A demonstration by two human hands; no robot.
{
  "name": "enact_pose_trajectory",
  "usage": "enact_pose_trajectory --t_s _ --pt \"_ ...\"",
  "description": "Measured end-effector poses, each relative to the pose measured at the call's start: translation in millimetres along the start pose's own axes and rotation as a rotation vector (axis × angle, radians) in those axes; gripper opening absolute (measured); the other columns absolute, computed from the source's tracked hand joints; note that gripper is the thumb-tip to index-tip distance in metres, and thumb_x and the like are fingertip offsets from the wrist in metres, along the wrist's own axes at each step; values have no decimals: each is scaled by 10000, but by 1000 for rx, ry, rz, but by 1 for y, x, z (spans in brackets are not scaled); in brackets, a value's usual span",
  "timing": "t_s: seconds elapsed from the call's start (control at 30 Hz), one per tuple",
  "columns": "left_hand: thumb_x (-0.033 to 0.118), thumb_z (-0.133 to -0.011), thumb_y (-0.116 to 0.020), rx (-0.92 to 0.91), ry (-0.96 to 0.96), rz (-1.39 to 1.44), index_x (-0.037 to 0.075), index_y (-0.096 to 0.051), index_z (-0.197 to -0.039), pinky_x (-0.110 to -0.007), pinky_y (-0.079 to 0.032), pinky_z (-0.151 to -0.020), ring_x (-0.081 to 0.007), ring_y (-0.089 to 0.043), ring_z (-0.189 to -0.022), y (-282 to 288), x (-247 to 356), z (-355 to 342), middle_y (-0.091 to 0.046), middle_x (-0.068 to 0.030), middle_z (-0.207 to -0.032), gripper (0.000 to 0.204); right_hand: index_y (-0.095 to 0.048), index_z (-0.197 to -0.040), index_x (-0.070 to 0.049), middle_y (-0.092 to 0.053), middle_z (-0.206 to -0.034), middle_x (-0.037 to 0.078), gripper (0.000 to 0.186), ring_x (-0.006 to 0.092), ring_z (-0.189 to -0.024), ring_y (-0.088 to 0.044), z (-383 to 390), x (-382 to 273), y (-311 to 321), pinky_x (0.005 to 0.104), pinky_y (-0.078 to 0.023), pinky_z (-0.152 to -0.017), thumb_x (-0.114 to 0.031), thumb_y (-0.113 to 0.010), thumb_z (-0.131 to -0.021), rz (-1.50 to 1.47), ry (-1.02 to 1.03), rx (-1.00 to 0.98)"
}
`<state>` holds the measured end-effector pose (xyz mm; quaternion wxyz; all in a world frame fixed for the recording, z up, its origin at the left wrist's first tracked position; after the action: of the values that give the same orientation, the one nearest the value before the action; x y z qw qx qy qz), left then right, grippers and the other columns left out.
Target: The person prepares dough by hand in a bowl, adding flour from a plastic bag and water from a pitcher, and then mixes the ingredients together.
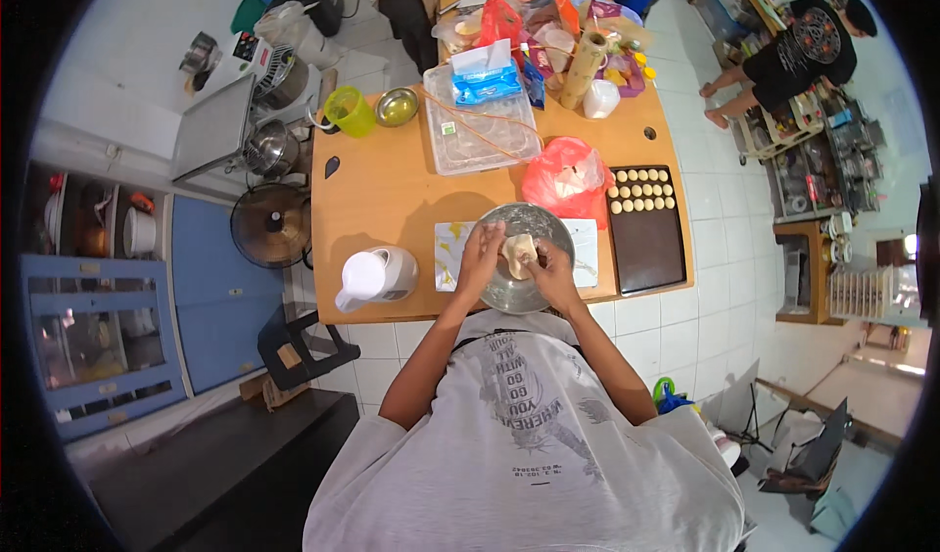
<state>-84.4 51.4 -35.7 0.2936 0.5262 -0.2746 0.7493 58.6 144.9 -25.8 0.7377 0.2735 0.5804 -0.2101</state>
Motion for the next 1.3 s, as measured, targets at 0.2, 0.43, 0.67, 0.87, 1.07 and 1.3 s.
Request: enact_pose_trajectory --t_s 0.2,0.43,0.67,0.87,1.07,1.3 --pt "423 -1100 -541 -122 337 316 63 -635 -1000 -348 -422 -627 -105 -509 -730 -14 -18 15 -551 21 -814 385 -700 -1078 37 -699 -865 56 175 103 -802 -635 11 6 -12 288 -514 -687 -93 -721 -963 157 33 186" --pt "324 -1102 -538 -94 -229 -366 -13 -525 -923 -431 -437 -622 -312 -566 -654 -8 -8 4 -579 -223 -748 382 -695 -1007 41 -645 -740 123 322 137 -656 -556 23 7 -22 352 -452 -595 -280 -668 -1024 93 -128 451" --pt "314 -1082 -573 -132 -250 -398 -25 -541 -938 -451 -440 -601 -389 -544 -617 -11 11 10 -576 -241 -726 370 -678 -951 49 -625 -702 145 381 155 -640 -549 20 -2 -32 374 -442 -591 -315 -629 -1053 43 -122 607" --pt "294 -1076 -590 -85 -255 -474 -24 -562 -904 -438 -446 -594 -350 -585 -615 2 18 2 -598 -218 -717 363 -663 -930 36 -635 -658 145 386 181 -624 -595 30 0 -23 405 -473 -602 -329 -637 -1053 74 -202 717" --pt "213 -1033 -642 -386 -342 -539 -5 -575 -964 -454 -473 -607 -401 -657 -700 -1 43 3 -641 -228 -771 238 -627 -1146 30 -718 -936 201 321 300 -880 -720 43 6 -17 423 -568 -778 -251 -684 -1002 199 -147 475" --pt "213 -965 -691 -724 -577 -663 33 -659 -1061 -511 -523 -685 -429 -690 -828 -20 56 0 -704 -224 -876 207 -595 -1257 34 -706 -1174 209 439 333 -1152 -679 40 -5 -13 444 -518 -989 -132 -758 -885 324 142 252"
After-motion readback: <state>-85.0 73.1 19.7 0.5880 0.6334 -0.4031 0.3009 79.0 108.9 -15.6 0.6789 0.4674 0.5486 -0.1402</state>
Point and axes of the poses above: each hand's wrist, its own z-axis away from the middle knuckle, its own y-axis out of the back of the hand, x = y × z, the point moved 4 cm from there along -z, towards the middle knuckle
